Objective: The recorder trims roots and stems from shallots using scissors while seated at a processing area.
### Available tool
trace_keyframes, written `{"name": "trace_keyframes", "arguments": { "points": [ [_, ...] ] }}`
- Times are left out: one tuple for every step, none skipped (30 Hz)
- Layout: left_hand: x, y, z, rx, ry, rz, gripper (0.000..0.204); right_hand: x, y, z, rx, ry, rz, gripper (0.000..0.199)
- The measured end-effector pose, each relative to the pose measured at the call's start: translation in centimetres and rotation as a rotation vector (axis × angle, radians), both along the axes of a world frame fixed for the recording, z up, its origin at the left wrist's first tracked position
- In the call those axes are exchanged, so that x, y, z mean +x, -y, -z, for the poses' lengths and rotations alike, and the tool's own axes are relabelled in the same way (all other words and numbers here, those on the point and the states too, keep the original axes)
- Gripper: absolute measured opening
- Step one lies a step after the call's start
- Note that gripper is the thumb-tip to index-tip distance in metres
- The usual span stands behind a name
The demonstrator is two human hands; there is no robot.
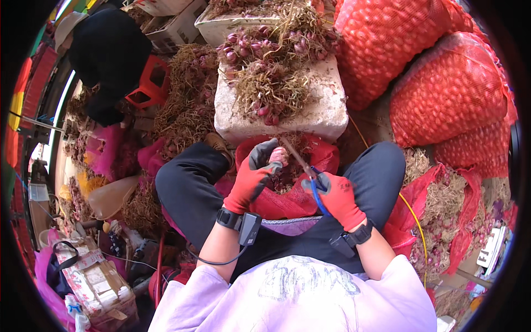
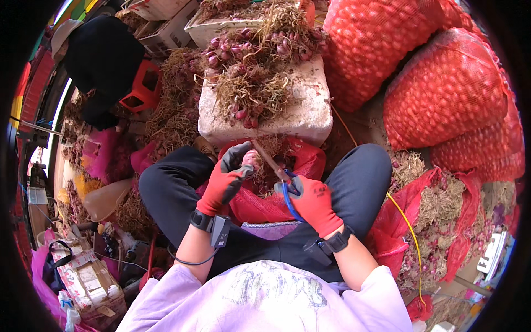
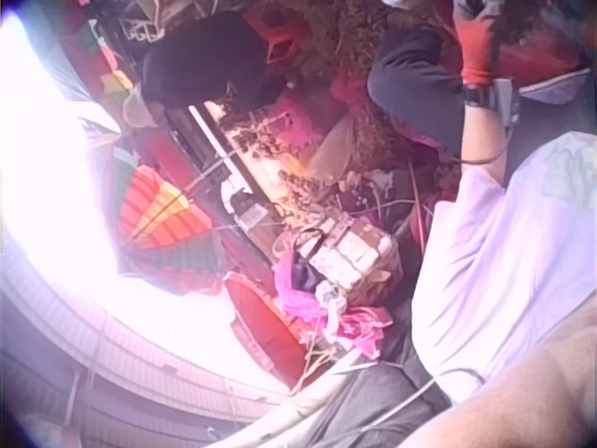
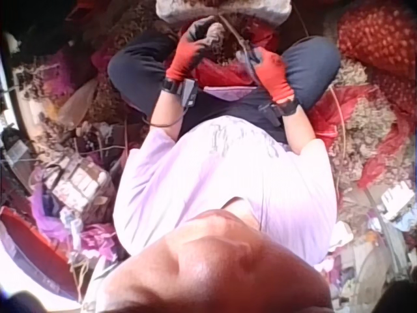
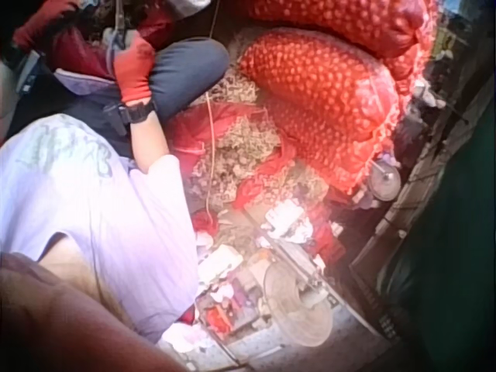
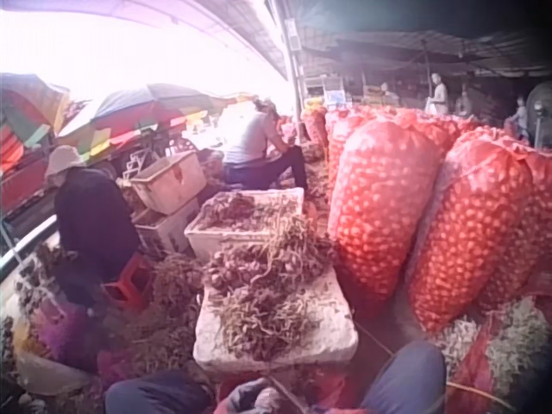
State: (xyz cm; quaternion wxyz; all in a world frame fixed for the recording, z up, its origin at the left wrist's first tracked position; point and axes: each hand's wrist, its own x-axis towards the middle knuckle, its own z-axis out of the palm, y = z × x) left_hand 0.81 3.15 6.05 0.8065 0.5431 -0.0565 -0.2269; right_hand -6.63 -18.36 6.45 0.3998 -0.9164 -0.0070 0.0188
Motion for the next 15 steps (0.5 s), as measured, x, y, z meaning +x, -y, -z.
{"name": "trace_keyframes", "arguments": {
  "points": [
    [0.1, 0.2, -0.3, 0.022, 0.034, -0.015, 0.047, 0.4, 0.1, -0.2, -0.003, 0.002, -0.004, 0.029],
    [0.1, 0.4, -0.6, 0.085, 0.078, -0.012, 0.048, 1.2, 0.2, -0.7, 0.314, -0.209, 0.047, 0.027],
    [0.1, 0.4, -0.9, 0.084, 0.079, -0.019, 0.048, 2.0, 0.2, -1.2, 0.631, -0.424, 0.095, 0.025],
    [0.2, 0.2, -1.1, 0.075, 0.082, 0.050, 0.047, 3.2, 0.1, -2.2, 0.678, -0.499, 0.146, 0.023],
    [0.2, 0.1, -1.3, 0.065, 0.084, 0.119, 0.047, 4.3, -0.2, -2.2, 0.674, -0.501, 0.145, 0.023],
    [0.1, 0.0, -1.6, 0.075, 0.136, 0.169, 0.048, 5.4, -0.4, -2.1, 0.852, -0.511, 0.084, 0.023],
    [0.1, -0.2, -1.4, 0.073, 0.138, 0.168, 0.048, 6.4, -0.5, -2.0, 1.029, -0.518, 0.021, 0.024],
    [0.1, -0.4, -1.0, 0.085, 0.138, 0.182, 0.047, 7.2, -0.4, -1.6, 1.091, -0.594, -0.033, 0.025],
    [0.1, -0.6, -0.9, 0.100, 0.141, 0.191, 0.046, 7.5, -0.5, -1.2, 1.088, -0.594, -0.042, 0.025],
    [0.1, -0.6, -1.0, 0.032, 0.072, 0.150, 0.046, 7.6, -0.6, -0.8, 1.103, -0.592, -0.065, 0.025],
    [0.3, -0.2, -0.7, 0.032, 0.075, 0.143, 0.046, 7.7, -0.8, -0.6, 1.118, -0.590, -0.088, 0.026],
    [0.2, 0.3, -0.1, 0.133, 0.186, 0.017, 0.045, 7.5, -1.3, -0.7, 1.013, -0.606, -0.047, 0.029],
    [0.2, 0.5, 0.6, 0.236, 0.294, -0.108, 0.043, 7.3, -1.6, -0.3, 1.008, -0.615, -0.057, 0.029],
    [0.3, 0.4, 1.3, 0.218, 0.241, -0.127, 0.047, 7.1, -1.9, 0.4, 1.060, -0.513, -0.047, 0.029],
    [0.1, 1.2, 1.2, 0.214, 0.236, -0.127, 0.047, 6.9, -1.9, 0.8, 1.110, -0.406, -0.025, 0.030]
  ]
}}
